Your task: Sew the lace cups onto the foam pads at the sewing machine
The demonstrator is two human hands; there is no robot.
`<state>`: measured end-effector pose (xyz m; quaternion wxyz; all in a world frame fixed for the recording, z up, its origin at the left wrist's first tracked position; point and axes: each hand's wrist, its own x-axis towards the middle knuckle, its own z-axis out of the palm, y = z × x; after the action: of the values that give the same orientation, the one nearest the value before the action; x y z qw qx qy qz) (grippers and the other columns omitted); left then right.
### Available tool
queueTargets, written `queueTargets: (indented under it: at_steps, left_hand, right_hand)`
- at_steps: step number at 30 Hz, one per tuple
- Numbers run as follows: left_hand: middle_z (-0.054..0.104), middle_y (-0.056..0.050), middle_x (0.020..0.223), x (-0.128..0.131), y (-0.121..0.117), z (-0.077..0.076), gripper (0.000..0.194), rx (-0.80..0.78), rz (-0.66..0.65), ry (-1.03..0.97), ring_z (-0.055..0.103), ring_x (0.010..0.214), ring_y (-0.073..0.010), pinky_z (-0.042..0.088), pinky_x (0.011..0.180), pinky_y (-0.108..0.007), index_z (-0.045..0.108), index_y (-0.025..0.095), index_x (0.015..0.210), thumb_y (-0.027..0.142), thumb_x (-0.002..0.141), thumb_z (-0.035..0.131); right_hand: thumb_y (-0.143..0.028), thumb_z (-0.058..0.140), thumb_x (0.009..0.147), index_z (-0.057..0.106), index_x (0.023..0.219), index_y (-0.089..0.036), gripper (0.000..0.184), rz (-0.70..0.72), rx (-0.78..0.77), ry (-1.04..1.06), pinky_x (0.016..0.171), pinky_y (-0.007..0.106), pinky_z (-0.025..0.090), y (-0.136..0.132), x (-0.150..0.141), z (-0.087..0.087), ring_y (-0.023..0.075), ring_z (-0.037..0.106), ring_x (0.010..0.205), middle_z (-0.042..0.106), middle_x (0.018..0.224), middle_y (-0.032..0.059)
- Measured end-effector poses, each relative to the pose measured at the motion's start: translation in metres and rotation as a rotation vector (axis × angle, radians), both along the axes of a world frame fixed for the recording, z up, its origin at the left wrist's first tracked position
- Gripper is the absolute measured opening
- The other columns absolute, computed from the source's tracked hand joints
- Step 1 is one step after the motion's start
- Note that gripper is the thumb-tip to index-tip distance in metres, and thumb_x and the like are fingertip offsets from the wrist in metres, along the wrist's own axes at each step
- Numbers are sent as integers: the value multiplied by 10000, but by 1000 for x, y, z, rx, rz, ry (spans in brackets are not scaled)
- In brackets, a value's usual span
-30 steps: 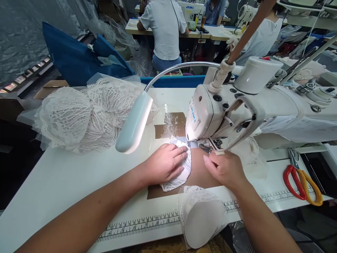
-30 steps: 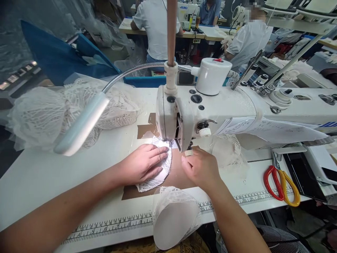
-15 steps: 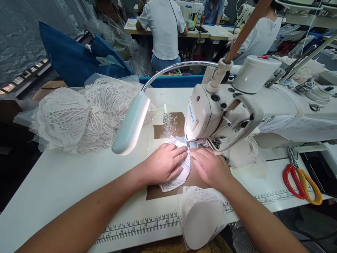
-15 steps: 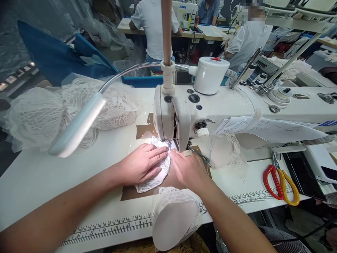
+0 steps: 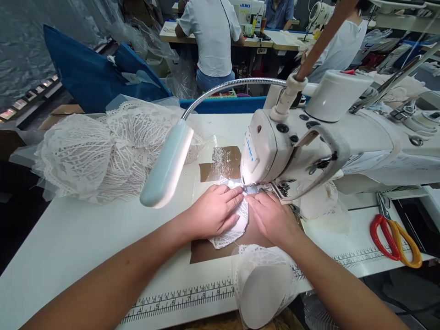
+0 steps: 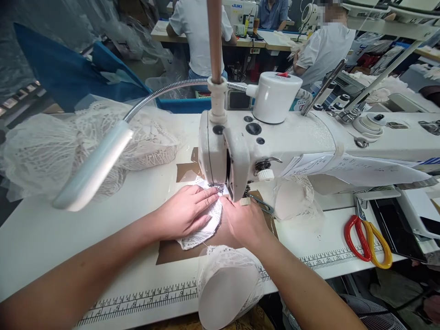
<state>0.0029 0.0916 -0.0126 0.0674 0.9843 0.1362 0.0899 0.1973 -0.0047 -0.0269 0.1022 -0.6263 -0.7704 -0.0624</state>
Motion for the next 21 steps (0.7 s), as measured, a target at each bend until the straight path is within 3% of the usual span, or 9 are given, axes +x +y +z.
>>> queueTargets:
  at_steps: [4,9,15,21]
  left_hand:
    - [568,-161,1307,0,0,0,385,-32,-25,-46,531,1058,-289,427,912,-446,582,80,1235,281,939,439]
    - [610,-130,1241,0,1,2,322,-107,-129,-61,560,1072,-246,355,1013,-463,559,115,1226,192,949,414]
    - [611,-128,1253,-1,2,1,303,-115,-133,-60,569,1051,-249,353,1001,-466,565,130,1206,212,957,414]
    - [598,-139,1275,-1,1,0,321,-109,-118,-75,576,1034,-248,376,978,-456,564,137,1229,228,946,444]
  right_hand:
    - [-78,485,835,671,1084,-172,325,135,78,80,619,291,319,-4,5,0,171,489,710,614,739,30]
    - [-70,482,827,681,1016,-157,287,257,47,167,666,292,331,-10,8,0,160,461,671,579,705,19]
    - [-82,469,841,685,992,-156,274,222,62,177,651,288,333,-8,7,-1,156,464,650,586,688,19]
    - [-106,468,860,672,1091,-148,310,128,109,75,617,290,338,-4,3,-3,160,490,644,651,763,39]
